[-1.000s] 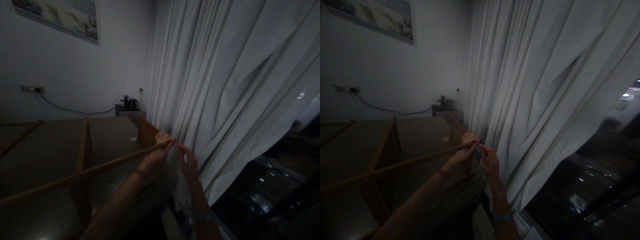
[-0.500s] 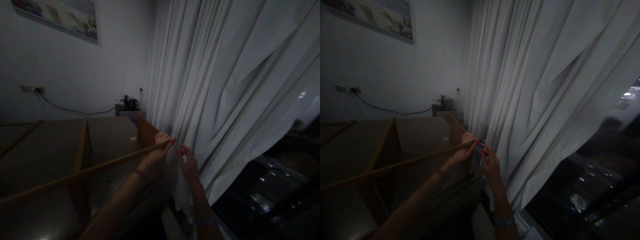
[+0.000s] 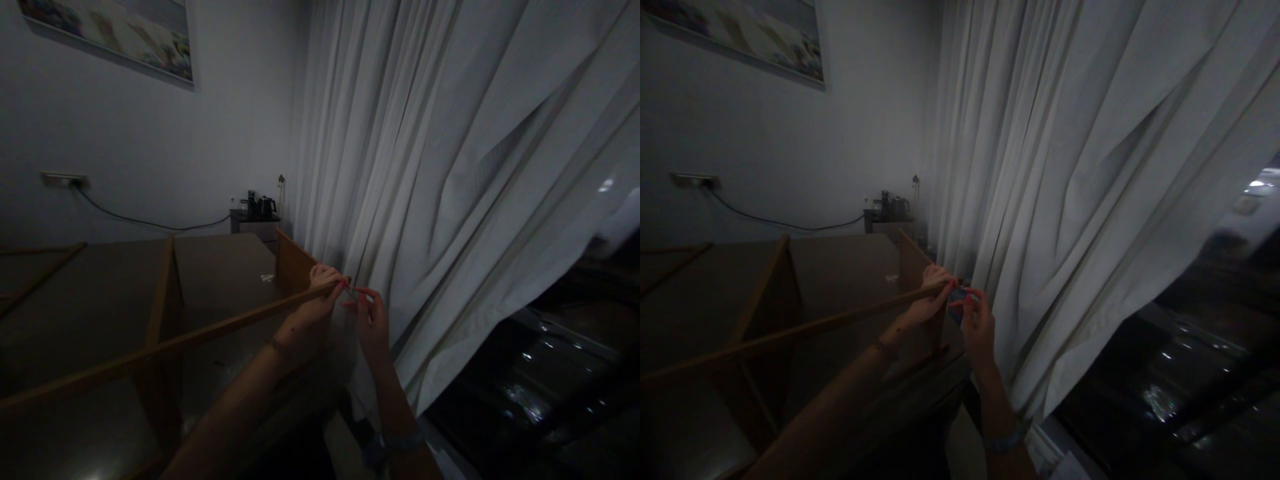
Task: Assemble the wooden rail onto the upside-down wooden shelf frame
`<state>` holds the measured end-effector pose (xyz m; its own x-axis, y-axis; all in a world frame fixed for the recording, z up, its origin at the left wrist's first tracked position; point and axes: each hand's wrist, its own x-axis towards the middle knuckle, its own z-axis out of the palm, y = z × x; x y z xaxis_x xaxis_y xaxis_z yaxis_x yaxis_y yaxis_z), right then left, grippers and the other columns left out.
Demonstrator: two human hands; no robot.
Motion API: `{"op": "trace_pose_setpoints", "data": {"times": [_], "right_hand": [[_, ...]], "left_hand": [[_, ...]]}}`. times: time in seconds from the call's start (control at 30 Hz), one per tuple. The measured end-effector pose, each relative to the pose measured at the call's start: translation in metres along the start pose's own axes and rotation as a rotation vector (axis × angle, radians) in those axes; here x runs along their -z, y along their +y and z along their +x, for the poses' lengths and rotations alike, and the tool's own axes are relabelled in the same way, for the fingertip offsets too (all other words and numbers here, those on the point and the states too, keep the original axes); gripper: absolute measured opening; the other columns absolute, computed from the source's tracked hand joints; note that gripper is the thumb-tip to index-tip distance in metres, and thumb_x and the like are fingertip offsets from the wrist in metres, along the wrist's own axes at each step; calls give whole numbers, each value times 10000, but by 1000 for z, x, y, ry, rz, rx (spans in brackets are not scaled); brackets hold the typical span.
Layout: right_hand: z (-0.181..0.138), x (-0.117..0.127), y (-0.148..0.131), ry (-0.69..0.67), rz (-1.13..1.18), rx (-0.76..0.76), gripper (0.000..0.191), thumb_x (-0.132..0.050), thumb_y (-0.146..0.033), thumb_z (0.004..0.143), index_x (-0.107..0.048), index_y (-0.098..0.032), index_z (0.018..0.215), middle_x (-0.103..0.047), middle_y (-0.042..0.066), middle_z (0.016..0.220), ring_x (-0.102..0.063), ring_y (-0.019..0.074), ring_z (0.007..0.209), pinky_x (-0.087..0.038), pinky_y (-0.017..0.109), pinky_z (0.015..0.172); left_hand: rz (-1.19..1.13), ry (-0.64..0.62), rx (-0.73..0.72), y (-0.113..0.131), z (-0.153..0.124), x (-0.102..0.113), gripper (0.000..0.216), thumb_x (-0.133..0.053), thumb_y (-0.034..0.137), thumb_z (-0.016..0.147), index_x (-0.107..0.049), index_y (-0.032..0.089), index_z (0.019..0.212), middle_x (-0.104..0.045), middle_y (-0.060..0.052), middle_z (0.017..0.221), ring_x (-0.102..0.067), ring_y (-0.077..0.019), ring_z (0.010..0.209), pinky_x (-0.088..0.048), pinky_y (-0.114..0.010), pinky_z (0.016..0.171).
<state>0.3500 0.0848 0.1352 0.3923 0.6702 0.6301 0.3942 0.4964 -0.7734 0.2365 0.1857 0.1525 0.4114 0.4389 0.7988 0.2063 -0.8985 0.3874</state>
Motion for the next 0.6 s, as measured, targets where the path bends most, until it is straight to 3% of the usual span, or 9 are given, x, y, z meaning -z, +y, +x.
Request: {"op": "trace_pose_setpoints", "data": {"times": [0.1, 0.17, 0.27, 0.37, 0.47, 0.53, 0.6], "right_hand": [[1, 12, 6, -56, -275, 294, 201, -534, -377, 914, -624, -227, 1012, -710, 62, 925, -660, 202, 845, -520, 369, 788], [1, 15, 6, -71, -339, 363, 176, -537, -360, 910, -647, -236, 966, -707, 54, 891, -656, 210, 832, -515, 375, 786], [2, 6, 0, -43, -190, 192, 239, -480, -343, 939, -594, -242, 1123, -693, 10, 730, -650, 173, 639, -516, 315, 640], [6, -6, -5, 45, 184, -71, 424, -472, -360, 926, -432, -239, 1331, -605, -65, 543, -565, 135, 463, -453, 247, 496], [11, -11, -2, 42, 478, -274, 382, -509, -364, 860, -523, -199, 1204, -500, -97, 461, -484, 105, 400, -415, 221, 464], [10, -9, 2, -1, 490, -311, 353, -505, -372, 859, -534, -195, 1162, -513, -90, 483, -493, 105, 419, -427, 226, 480], [7, -4, 5, 6, 337, -222, 356, -480, -379, 901, -493, -209, 1213, -590, -57, 578, -564, 123, 513, -471, 250, 554]], "left_hand": [[-20, 19, -12, 3, 1, 1, 303, -373, 321, 963, -596, 218, 786, -618, -8, 836, -498, -181, 916, -319, -383, 1006], [-16, 20, -11, 4, 1, 2, 313, -362, 323, 968, -585, 216, 776, -608, -8, 828, -496, -178, 906, -328, -377, 995], [-3, 17, -10, 6, 0, 3, 327, -344, 329, 976, -570, 213, 770, -594, -9, 827, -493, -175, 902, -339, -367, 980], [-17, 16, -29, 5, 0, 2, 321, -346, 325, 978, -574, 212, 781, -596, -8, 836, -494, -173, 906, -334, -368, 985], [-18, 16, -30, 3, 0, 1, 312, -362, 332, 973, -577, 211, 781, -609, -9, 840, -496, -179, 917, -322, -383, 1002], [-9, 20, -29, 3, 1, 1, 322, -359, 341, 973, -574, 209, 775, -611, -11, 840, -496, -181, 911, -324, -387, 1003], [-6, 27, -34, 3, 1, 0, 335, -349, 344, 977, -571, 206, 767, -608, -13, 834, -497, -181, 900, -332, -383, 993]]}}
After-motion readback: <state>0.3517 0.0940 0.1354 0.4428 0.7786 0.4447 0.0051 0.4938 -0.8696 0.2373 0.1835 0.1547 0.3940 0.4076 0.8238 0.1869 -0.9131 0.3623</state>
